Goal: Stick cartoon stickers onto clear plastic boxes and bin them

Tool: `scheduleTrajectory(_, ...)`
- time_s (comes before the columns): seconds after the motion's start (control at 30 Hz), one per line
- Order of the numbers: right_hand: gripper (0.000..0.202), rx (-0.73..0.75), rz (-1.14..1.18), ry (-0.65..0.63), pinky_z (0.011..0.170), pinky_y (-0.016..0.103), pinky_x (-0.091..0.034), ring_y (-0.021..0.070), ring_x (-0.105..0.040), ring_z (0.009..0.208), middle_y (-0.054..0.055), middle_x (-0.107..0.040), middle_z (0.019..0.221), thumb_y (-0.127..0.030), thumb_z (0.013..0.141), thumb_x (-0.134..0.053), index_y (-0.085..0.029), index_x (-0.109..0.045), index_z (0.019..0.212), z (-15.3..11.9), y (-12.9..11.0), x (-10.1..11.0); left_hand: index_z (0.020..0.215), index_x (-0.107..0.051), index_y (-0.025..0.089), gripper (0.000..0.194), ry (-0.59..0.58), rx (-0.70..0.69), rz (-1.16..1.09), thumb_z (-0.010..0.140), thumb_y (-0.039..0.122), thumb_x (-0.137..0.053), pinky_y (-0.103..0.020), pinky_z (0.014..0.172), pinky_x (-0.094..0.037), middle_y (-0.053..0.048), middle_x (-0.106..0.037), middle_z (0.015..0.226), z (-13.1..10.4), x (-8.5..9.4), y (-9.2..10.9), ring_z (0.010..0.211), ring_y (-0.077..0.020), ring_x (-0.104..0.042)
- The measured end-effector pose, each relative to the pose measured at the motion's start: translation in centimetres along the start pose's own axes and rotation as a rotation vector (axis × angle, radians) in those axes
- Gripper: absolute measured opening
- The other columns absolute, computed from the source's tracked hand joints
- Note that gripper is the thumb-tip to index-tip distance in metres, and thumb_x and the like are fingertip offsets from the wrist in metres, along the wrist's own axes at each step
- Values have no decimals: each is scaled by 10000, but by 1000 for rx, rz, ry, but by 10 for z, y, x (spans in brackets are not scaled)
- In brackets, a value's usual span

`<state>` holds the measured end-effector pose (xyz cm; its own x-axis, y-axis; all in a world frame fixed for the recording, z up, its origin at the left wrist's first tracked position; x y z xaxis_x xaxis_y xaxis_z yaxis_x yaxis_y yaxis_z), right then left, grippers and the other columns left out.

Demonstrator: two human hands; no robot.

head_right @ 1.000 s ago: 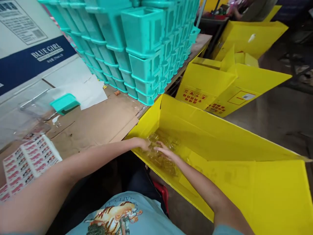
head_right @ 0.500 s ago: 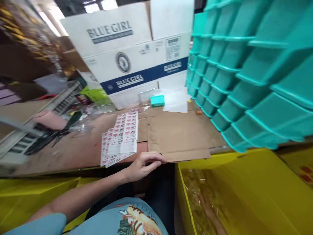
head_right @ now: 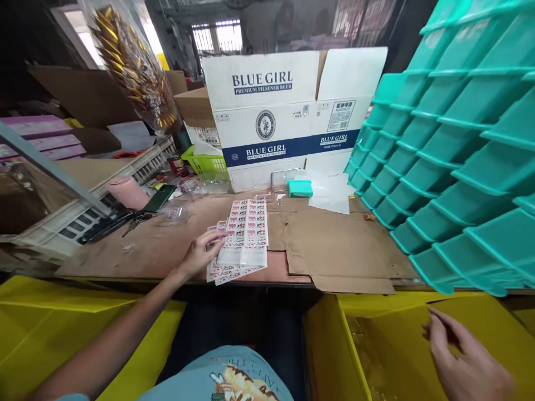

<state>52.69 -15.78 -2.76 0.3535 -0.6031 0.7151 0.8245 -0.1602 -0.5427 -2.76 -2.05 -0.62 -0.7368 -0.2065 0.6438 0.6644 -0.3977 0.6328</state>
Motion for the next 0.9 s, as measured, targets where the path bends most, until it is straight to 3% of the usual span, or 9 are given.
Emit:
scheduleTrajectory(0.1, 271, 208, 170, -125, 655, 445, -586, 321, -733, 785, 63, -745, 818, -501, 885, -529, -342, -666, 1057, 6, -139, -21, 1090, -675, 173, 262, 9, 28, 40, 926, 287, -505, -372, 934, -536, -118, -698, 1131, 52, -5, -42, 1062, -227, -663)
scheduleTrajectory(0.2, 291, 463, 254, -440, 797, 361, -587, 250, -725, 931, 92, -747, 1045, -416, 955, -479, -241, -675, 1080, 11, -265, -109, 1150, -639, 145, 301, -64, 15, 77, 938, 269, -466, -396, 1035, -460, -146, -657, 1233, 119, -28, -66, 1175, -244, -602)
scheduleTrajectory(0.3, 283, 520, 117, -518, 879, 386, -562, 270, -697, 1038, 115, -730, 1132, -371, 947, -534, -216, -675, 1137, 24, -330, -201, 1155, -626, 149, 302, -174, -4, 123, 947, 291, -459, -411, 1079, -397, -147, -632, 1266, 172, -56, -76, 1224, -257, -554)
scheduleTrajectory(0.37, 270, 531, 49, -540, 854, 418, -565, 282, -710, 987, 126, -739, 1081, -362, 943, -561, -207, -684, 1127, 21, -344, -241, 1108, -633, 155, 301, -228, 7, 160, 950, 347, -463, -455, 1059, -391, -150, -636, 1207, 186, -68, -81, 1202, -284, -547)
scheduleTrajectory(0.43, 297, 565, 6, -548, 896, 467, -547, 311, -680, 1068, 158, -699, 1178, -369, 933, -588, -195, -671, 1159, 3, -344, -257, 1046, -637, 163, 316, -262, 16, 195, 938, 419, -488, -491, 1040, -383, -148, -622, 1158, 181, -75, -87, 1196, -312, -520)
scheduleTrajectory(0.53, 392, 647, -10, -537, 1013, 525, -482, 347, -535, 1289, 180, -564, 1391, -392, 933, -586, -199, -607, 1273, -35, -335, -248, 1033, -624, 175, 352, -278, 0, 229, 919, 488, -512, -494, 1036, -366, -138, -576, 1160, 152, -76, -91, 1209, -321, -465)
scheduleTrajectory(0.63, 358, 793, -13, -485, 1014, 521, -482, 326, -542, 1266, 166, -579, 1370, -350, 957, -538, -207, -593, 1281, -44, -341, -237, 1067, -612, 187, 378, -266, -12, 244, 932, 515, -482, -482, 1034, -363, -127, -541, 1165, 121, -71, -88, 1205, -310, -443)
scheduleTrajectory(0.73, 341, 822, -35, -441, 1007, 519, -468, 293, -582, 1187, 175, -601, 1338, -206, 979, -424, -186, -597, 1272, 3, -362, -255, 1124, -611, 208, 390, -244, 0, 244, 932, 523, -483, -468, 1026, -383, -113, -533, 1160, 102, -60, -82, 1192, -298, -458)
scheduleTrajectory(0.9, 395, 753, -145, -441, 1086, 657, -260, 362, -459, 1277, 262, -613, 1269, -75, 907, -417, -48, -561, 1274, 97, -399, -302, 1261, -561, 214, 423, -155, 40, 192, 927, 471, -516, -414, 1054, -407, -112, -541, 1238, 66, -23, -80, 1204, -262, -503)
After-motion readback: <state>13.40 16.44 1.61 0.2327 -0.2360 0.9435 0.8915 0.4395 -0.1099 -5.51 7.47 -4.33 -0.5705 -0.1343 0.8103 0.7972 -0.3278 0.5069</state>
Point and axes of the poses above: each hand's wrist, its own z-axis towards the middle knuckle, its own x-axis out of the back of the hand, y = z × x, the point moved 6 cm from there along z, towards the middle knuckle
